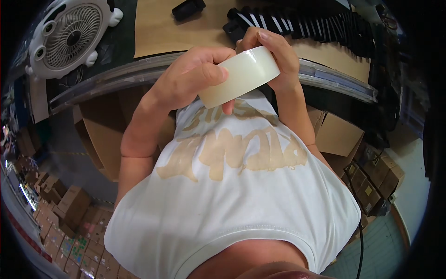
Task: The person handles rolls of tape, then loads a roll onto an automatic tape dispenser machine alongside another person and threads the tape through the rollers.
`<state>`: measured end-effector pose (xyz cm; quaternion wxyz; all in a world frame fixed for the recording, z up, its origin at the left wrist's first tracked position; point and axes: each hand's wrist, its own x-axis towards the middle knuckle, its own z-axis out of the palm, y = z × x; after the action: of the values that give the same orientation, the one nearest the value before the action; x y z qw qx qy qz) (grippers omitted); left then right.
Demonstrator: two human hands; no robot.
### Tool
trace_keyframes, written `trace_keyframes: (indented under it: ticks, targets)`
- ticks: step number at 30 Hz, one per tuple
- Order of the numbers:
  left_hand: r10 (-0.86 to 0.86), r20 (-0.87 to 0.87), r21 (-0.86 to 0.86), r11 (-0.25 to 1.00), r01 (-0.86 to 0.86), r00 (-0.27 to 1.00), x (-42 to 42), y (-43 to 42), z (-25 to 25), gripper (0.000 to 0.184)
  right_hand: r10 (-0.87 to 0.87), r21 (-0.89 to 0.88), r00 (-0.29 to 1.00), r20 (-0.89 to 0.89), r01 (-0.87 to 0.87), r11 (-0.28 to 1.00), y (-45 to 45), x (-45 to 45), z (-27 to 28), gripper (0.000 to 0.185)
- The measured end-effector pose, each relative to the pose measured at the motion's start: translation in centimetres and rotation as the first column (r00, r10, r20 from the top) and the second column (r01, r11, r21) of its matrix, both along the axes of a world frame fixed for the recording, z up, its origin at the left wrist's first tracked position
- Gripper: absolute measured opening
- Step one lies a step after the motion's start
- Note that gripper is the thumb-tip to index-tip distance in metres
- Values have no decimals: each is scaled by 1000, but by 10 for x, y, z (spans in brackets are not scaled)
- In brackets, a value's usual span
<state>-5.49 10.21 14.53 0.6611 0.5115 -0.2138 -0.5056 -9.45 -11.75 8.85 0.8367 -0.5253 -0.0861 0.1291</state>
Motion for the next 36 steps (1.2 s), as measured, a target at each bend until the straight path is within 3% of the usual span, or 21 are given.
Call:
trace_keyframes:
  ticks: [2,4,5,7,11,14,26,29,32,36]
  targets:
    - [-18,1,24,1000,18,1000,1,0,2,61,-37,-93,998,47,41,995,2,-2,4,42]
    - [-59,6,85,995,58,998,2,-2,4,41,-70,-270,986,151,109,957,4,-4,14,41]
    - [-77,7,116,990,75,997,3,-3,5,32,-59,-309,989,137,100,946,4,-5,20,40]
    - [-76,23,136,988,72,997,1,-4,4,30,-36,-384,994,103,73,920,6,-9,29,39]
    - [-78,46,127,989,72,996,-1,-4,5,30,-70,-404,986,149,125,906,8,-14,33,35]
    - [-134,76,189,975,117,988,-1,-4,5,54,-69,-429,985,157,131,894,9,-16,35,34]
    - [-174,96,140,977,160,980,-2,-1,-4,48,-86,-442,988,126,134,887,11,-23,36,33]
    - [-150,320,281,958,58,935,-4,6,4,35,-118,-434,982,148,171,884,11,-25,36,33]
    - [227,407,7,968,-251,885,-24,7,10,22,-148,-446,973,176,212,869,9,-25,40,33]
    - [253,382,26,959,-284,889,-22,18,11,21,-145,-482,974,171,211,850,13,-25,43,34]
